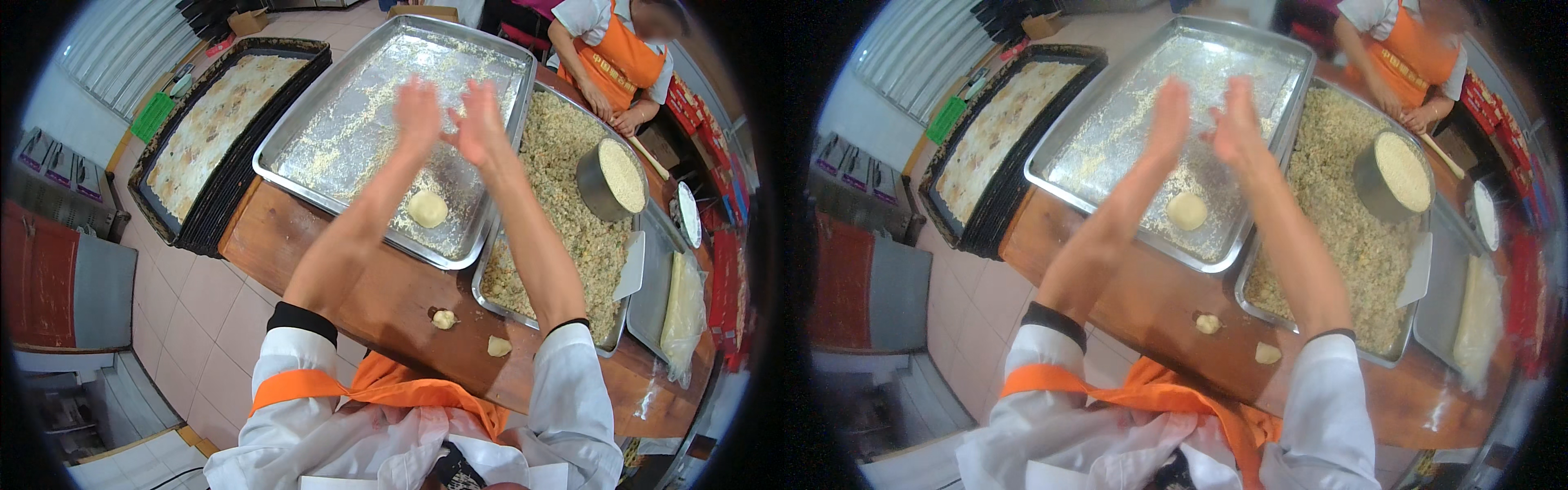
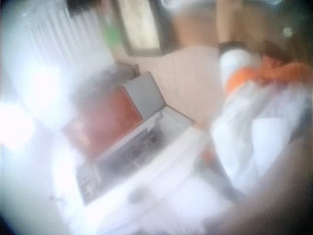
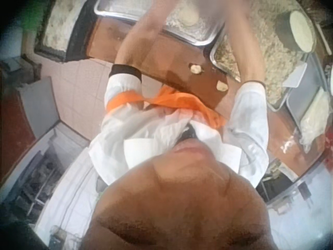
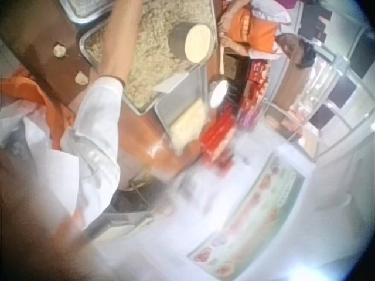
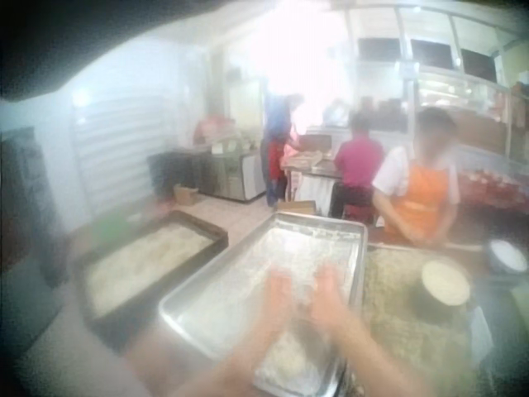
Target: The person rolls dough into long cylinders, divides it into smaller portions, flattens each piece, scoops a filling mixture from a tray into the center, seals the dough around the filling, and places the finished buns onto a baking tray.
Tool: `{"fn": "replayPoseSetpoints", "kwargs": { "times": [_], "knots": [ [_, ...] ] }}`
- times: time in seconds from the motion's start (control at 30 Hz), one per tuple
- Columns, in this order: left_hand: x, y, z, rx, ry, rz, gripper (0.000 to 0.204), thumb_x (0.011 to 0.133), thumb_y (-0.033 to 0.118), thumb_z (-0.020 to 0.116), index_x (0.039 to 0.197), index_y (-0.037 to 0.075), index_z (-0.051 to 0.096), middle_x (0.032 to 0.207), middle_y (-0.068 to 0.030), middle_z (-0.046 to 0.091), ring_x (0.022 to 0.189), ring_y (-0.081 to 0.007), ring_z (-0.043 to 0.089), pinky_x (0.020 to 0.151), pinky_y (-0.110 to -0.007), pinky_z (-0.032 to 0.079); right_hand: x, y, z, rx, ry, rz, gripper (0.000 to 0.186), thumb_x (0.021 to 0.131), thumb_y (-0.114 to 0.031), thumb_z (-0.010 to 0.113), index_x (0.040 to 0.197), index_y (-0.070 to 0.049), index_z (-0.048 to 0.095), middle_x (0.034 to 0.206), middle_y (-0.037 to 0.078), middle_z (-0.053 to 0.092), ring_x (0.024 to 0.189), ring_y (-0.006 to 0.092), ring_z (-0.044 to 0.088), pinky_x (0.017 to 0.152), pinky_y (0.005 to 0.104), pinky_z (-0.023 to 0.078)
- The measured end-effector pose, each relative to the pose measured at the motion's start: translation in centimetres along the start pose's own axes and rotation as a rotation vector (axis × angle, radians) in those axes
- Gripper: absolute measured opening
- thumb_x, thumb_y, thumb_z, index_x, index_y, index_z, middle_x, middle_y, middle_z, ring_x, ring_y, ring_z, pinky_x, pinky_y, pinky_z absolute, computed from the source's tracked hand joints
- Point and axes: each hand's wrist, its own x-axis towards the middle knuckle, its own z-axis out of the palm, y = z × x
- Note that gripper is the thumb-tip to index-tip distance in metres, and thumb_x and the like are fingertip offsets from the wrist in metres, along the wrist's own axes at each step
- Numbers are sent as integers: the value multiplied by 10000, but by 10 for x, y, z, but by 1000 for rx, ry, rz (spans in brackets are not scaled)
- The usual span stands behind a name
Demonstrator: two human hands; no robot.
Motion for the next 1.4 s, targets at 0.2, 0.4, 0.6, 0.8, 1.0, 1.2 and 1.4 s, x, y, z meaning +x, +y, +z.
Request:
{"fn": "replayPoseSetpoints", "kwargs": {
  "times": [0.2,0.4,0.6,0.8,1.0,1.2,1.4],
  "knots": [
    [6,0,-25,-785,-104,-378,513,924,438,322,1269,70,413,1242,-178,457,1145,-256,442,905,-376,382,-14,-17,36,62,166,10,690,899,-548,318,1367,-46,245,1391,135,270,1264,242,294,999,434,301],
    [-70,53,-1,-576,-204,-133,556,950,408,279,1329,6,336,1362,-148,346,1254,-262,318,1036,-334,233,-20,19,0,120,-22,-121,614,901,-528,377,1209,2,421,1082,94,512,971,175,474,862,308,399],
    [-220,58,-83,96,-339,379,142,829,83,570,963,35,566,837,-106,579,695,-176,557,614,-287,465,-168,-51,-92,-570,-15,-207,430,942,-369,375,1176,-31,500,1104,96,560,1001,170,543,866,309,422],
    [-301,0,-50,416,-564,227,154,789,50,620,942,69,612,985,-89,528,726,-190,553,592,-277,460,-308,-5,-117,-781,59,355,195,873,-117,538,1041,-20,564,896,50,595,747,105,551,684,255,468],
    [-299,41,-22,2,-827,-20,163,811,19,580,971,39,600,1006,-75,531,779,-144,556,625,-247,459,-338,78,-135,-1242,72,-130,173,762,-40,572,935,-28,575,902,130,554,846,308,548,725,363,469],
    [-323,30,-24,-351,-662,-529,273,860,51,544,1123,-3,496,1121,-91,526,900,-121,533,760,-245,445,-331,108,-107,-792,164,-225,214,794,-13,532,1006,-35,543,955,113,537,865,273,546,733,334,450],
    [-323,50,-30,120,-803,-226,286,892,57,484,1167,-19,468,1035,-93,564,920,-145,532,785,-265,440,-340,97,-96,-667,126,-285,344,836,-1,482,1179,-25,482,1079,137,514,985,300,534,826,344,443]
  ]
}}
